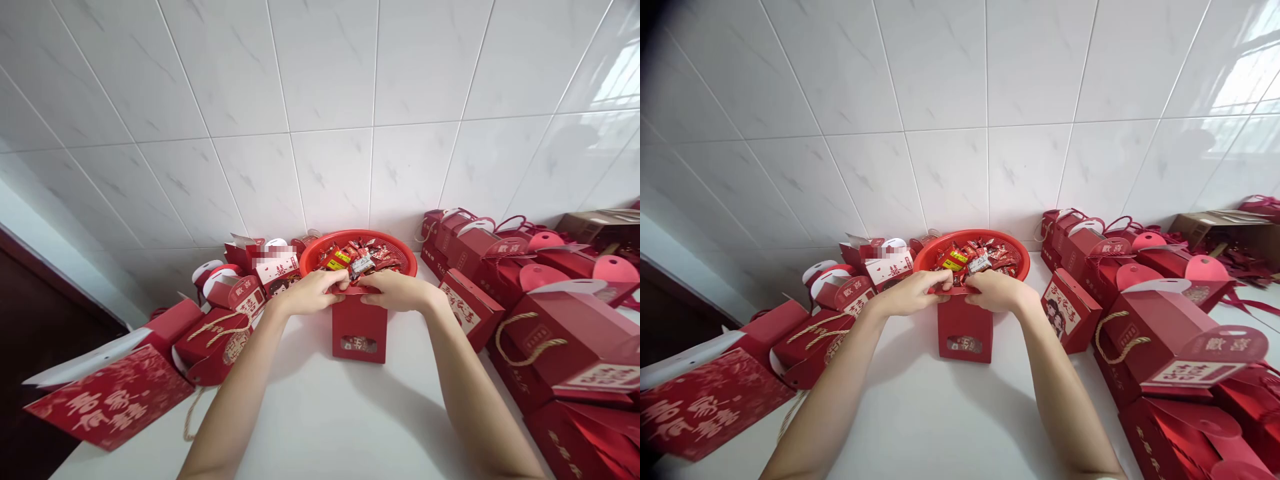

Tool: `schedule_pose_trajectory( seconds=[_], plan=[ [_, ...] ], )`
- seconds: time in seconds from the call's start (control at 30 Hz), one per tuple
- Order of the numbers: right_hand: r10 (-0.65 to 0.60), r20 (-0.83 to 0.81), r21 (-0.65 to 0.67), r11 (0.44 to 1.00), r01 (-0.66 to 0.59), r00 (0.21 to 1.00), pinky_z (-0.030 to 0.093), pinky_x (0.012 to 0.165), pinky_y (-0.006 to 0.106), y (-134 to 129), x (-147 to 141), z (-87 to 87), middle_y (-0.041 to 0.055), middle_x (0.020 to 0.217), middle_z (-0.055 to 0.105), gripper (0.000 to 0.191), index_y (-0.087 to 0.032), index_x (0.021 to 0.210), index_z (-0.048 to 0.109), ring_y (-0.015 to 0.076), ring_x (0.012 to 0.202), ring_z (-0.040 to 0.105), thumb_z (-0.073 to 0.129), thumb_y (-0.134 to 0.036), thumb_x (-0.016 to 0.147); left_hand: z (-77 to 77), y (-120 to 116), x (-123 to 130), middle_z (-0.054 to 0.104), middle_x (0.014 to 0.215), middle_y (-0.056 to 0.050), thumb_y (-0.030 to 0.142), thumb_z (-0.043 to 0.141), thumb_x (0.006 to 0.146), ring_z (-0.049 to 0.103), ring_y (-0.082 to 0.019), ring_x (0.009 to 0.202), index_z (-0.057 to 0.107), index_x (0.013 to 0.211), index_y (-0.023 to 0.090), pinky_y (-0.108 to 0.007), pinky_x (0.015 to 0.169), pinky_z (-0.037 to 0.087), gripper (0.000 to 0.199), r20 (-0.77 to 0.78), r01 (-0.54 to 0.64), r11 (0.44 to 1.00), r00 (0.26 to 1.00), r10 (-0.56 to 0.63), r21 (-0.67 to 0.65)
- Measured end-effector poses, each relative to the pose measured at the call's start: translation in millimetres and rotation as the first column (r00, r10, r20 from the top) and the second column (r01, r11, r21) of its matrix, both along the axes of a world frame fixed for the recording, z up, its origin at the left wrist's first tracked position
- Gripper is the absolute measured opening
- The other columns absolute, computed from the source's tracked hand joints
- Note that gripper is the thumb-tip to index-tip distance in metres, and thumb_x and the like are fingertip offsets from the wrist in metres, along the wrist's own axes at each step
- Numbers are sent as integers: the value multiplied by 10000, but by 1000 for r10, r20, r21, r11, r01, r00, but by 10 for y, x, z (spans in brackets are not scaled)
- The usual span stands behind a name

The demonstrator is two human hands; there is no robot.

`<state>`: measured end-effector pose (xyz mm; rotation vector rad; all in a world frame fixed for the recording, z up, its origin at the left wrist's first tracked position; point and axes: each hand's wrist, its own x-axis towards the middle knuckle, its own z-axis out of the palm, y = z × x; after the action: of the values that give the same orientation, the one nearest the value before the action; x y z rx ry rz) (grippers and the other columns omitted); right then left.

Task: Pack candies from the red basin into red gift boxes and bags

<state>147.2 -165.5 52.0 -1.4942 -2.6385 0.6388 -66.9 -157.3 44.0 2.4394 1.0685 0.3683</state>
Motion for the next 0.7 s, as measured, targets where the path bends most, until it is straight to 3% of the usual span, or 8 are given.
schedule_pose_trajectory(
  seconds=[0.13,0.33,0.53,0.6,0.7],
  plan=[
    [19,-78,-46,999,-22,997,341,587,270,-72,35,-7,23,792,576,414,-196,800,551,158,692,510,502,-582,942,-8,20,-14,487,733,24,182,482,791,407,-136,671,406,736,199,-262,635,316,95,40,37,999,999,-36,-32],
    [-87,-175,89,991,104,981,292,597,250,-255,8,-141,19,790,593,301,-185,800,553,131,686,498,511,-419,986,65,-1,-70,533,790,21,287,638,773,489,-150,745,500,773,193,-255,675,378,167,33,76,989,997,-73,-125],
    [-275,-271,194,923,332,923,273,594,259,-563,-115,-352,39,846,653,237,-191,826,598,151,751,561,575,-393,949,170,-97,-81,670,886,-15,401,668,809,589,-187,853,645,848,202,-266,753,466,204,5,104,980,994,-105,-167],
    [-291,-296,228,903,363,910,288,596,264,-723,-103,-319,42,828,660,245,-191,802,610,158,751,568,586,-395,936,208,-155,-80,699,943,-37,432,667,828,619,-207,925,675,863,204,-289,824,497,232,41,158,975,987,-154,-155],
    [-277,-411,324,846,423,868,343,611,275,-1089,92,-95,46,823,677,236,-198,812,646,166,750,585,595,-395,932,284,-267,-122,702,1148,-82,446,723,803,622,-255,1093,727,951,226,-340,928,516,265,199,259,961,951,-235,-100]
  ],
)
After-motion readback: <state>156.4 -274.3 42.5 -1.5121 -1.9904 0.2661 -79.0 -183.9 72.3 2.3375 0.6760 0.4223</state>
